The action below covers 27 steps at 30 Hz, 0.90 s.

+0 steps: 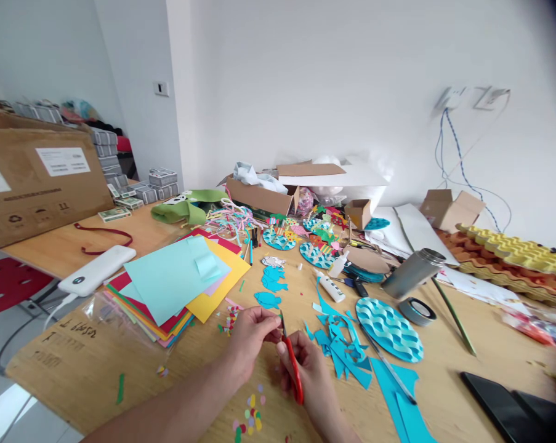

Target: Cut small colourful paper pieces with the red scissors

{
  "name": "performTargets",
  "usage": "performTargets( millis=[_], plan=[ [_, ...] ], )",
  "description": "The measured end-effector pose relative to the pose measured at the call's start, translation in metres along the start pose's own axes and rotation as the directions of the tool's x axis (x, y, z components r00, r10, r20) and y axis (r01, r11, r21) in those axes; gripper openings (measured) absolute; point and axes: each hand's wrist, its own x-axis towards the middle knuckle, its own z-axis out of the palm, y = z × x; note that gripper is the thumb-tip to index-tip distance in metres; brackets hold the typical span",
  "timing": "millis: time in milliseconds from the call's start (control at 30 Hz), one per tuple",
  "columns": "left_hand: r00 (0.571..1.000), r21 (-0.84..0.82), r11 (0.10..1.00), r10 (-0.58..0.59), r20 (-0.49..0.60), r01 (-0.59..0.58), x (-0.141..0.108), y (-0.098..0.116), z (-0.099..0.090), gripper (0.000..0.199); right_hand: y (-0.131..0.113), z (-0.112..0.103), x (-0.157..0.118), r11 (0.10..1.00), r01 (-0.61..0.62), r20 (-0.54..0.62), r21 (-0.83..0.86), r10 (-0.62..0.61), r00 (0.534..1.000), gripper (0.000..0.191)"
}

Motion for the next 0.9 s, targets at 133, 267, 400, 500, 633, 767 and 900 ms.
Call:
performTargets(
  millis=[133, 267, 400, 500, 633, 767, 900],
  plan=[
    [1.000, -0.003, 1.000, -0.005, 0.002, 0.005, -0.0004, 0.0008, 0.0004, 0.014, -0.0014, 0.0010, -0.0008, 1.000, -0.002, 0.004, -0.009, 0.002, 1.000, 0.039],
    [1.000, -0.002, 1.000, -0.006, -0.004, 0.006, -0.0006, 0.0014, 0.0009, 0.014, -0.0025, 0.0016, -0.0008, 1.000, -0.012, 0.001, 0.001, 0.012, 1.000, 0.040],
    [1.000, -0.003, 1.000, -0.005, -0.001, 0.005, -0.0007, 0.0017, 0.0010, 0.015, -0.0031, 0.0012, 0.0002, 1.000, -0.011, -0.006, -0.004, 0.011, 1.000, 0.040],
    [1.000, -0.007, 1.000, -0.003, 0.003, 0.003, -0.0009, 0.0017, 0.0008, 0.014, -0.0023, 0.0005, 0.0005, 1.000, -0.004, 0.002, -0.003, 0.004, 1.000, 0.039],
    [1.000, -0.006, 1.000, -0.001, 0.007, 0.001, -0.0010, 0.0017, 0.0006, 0.014, 0.0001, 0.0004, 0.0001, 1.000, 0.008, 0.007, -0.005, -0.008, 1.000, 0.038],
    [1.000, -0.011, 1.000, -0.003, 0.012, 0.003, -0.0005, 0.0017, 0.0004, 0.014, -0.0001, 0.0010, -0.0002, 1.000, 0.005, 0.001, 0.013, -0.005, 1.000, 0.039],
    [1.000, -0.016, 1.000, -0.009, 0.015, 0.009, -0.0004, 0.0019, 0.0002, 0.014, -0.0005, 0.0012, -0.0002, 1.000, -0.002, -0.006, 0.013, 0.002, 1.000, 0.040]
  ],
)
